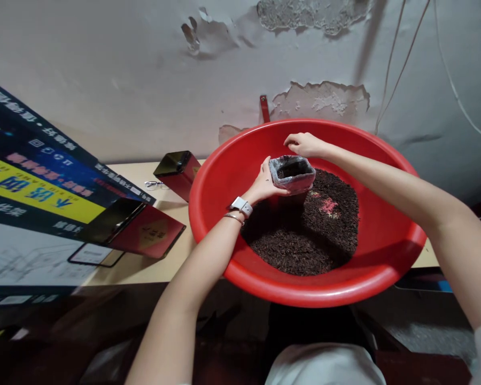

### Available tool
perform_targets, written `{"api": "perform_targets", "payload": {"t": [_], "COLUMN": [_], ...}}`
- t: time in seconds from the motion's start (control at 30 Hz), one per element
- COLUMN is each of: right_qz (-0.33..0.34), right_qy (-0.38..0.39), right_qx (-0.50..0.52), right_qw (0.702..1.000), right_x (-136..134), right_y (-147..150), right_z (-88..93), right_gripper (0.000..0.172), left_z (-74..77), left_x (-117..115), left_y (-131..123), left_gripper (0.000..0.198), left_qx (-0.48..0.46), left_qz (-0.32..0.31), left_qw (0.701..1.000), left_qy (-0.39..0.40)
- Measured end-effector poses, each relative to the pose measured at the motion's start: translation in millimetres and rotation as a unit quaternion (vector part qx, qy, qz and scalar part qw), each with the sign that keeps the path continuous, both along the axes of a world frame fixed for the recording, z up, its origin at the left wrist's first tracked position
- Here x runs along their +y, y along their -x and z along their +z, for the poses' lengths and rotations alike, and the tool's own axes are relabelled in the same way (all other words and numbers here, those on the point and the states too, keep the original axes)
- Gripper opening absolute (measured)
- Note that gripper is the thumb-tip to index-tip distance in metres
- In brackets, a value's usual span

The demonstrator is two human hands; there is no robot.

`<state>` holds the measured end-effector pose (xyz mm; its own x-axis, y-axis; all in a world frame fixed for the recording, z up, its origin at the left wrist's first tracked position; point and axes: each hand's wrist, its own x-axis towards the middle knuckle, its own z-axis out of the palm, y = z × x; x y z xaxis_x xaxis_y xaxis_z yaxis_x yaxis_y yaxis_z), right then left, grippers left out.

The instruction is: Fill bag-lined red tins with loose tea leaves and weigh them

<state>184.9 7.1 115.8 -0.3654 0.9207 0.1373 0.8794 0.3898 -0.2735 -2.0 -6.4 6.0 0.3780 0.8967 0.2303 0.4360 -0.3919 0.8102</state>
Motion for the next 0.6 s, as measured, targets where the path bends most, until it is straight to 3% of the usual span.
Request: {"api": "perform_targets", "payload": {"t": [0.2, 0.43, 0.53, 0.6], "right_qz": [0.059, 0.094, 0.065, -0.003], "right_qy": [0.047, 0.037, 0.027, 0.0], "right_qx": [-0.091, -0.082, -0.02, 0.006], "right_qw": [0.993, 0.992, 0.997, 1.0], "right_x": [7, -5, -2, 2], "right_y": [17, -8, -34, -53], "right_z": [-15.8, -3.6, -0.2, -11.5], "right_gripper": [0.059, 0.041, 0.032, 0.03], "left_z": [1.8, -0.8, -4.0, -4.5], "left_x": [-1, 0, 2, 2], "left_y": [-1, 0, 2, 2], "left_gripper": [0.141, 0.141, 0.142, 0.143], "left_qx": [0.004, 0.006, -0.004, -0.002], "left_qz": [0.007, 0.004, -0.004, -0.003], "left_qw": [1.0, 1.0, 1.0, 1.0], "left_qy": [-0.004, 0.005, -0.012, -0.017]}}
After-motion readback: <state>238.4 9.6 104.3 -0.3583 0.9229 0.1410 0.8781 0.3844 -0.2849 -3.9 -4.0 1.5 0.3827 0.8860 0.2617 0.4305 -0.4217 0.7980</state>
